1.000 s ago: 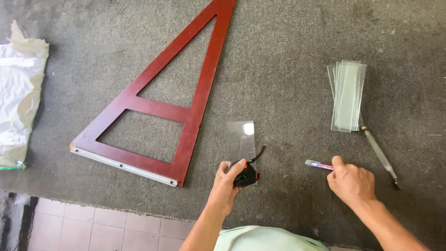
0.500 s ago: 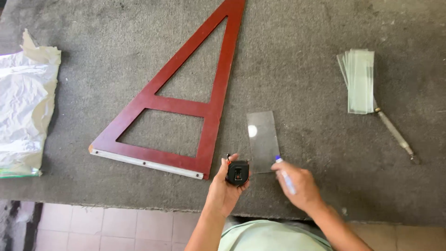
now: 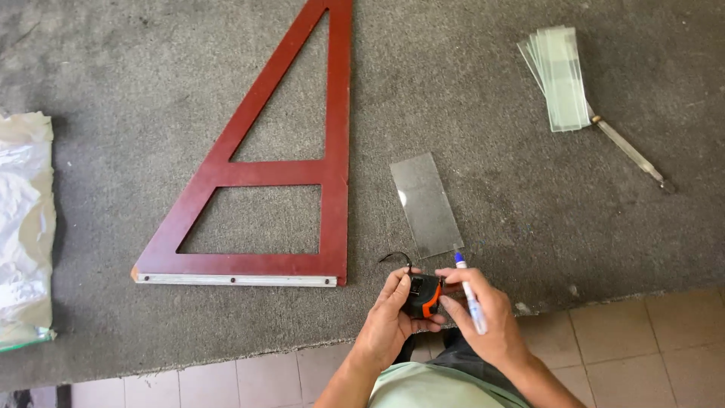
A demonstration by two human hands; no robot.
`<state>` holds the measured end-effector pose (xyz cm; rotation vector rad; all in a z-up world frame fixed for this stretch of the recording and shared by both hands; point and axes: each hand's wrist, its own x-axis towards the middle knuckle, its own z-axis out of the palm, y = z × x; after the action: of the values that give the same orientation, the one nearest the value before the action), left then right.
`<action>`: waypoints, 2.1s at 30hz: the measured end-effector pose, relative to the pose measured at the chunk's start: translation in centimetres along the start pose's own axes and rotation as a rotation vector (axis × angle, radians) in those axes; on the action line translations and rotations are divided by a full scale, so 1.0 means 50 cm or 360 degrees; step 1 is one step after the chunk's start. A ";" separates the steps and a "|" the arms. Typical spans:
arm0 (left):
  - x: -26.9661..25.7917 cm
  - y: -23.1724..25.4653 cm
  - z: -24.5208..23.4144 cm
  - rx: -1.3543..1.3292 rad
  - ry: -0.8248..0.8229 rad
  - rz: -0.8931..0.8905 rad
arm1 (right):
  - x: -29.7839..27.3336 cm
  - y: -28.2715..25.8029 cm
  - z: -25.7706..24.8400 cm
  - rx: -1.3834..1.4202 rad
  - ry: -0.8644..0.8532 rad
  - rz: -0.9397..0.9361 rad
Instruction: Measuring and cutting small sheets of glass using a glass cutter and a square ruler on a workshop table.
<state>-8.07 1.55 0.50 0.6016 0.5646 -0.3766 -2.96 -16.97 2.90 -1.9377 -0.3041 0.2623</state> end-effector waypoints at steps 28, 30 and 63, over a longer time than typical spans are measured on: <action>0.054 0.103 -0.009 0.2512 0.0802 0.0275 | 0.073 0.122 -0.041 0.0366 0.0126 0.0206; 0.085 0.091 -0.032 0.2531 0.0880 0.0320 | 0.094 0.131 -0.026 0.0219 0.0148 0.0188; 0.187 0.094 -0.044 0.2931 0.1021 0.0362 | 0.108 0.193 0.034 0.0085 0.0129 0.0087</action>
<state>0.70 4.96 -4.57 2.6003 0.6261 -0.4106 2.46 -17.21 -6.87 -1.9001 -0.1890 0.2247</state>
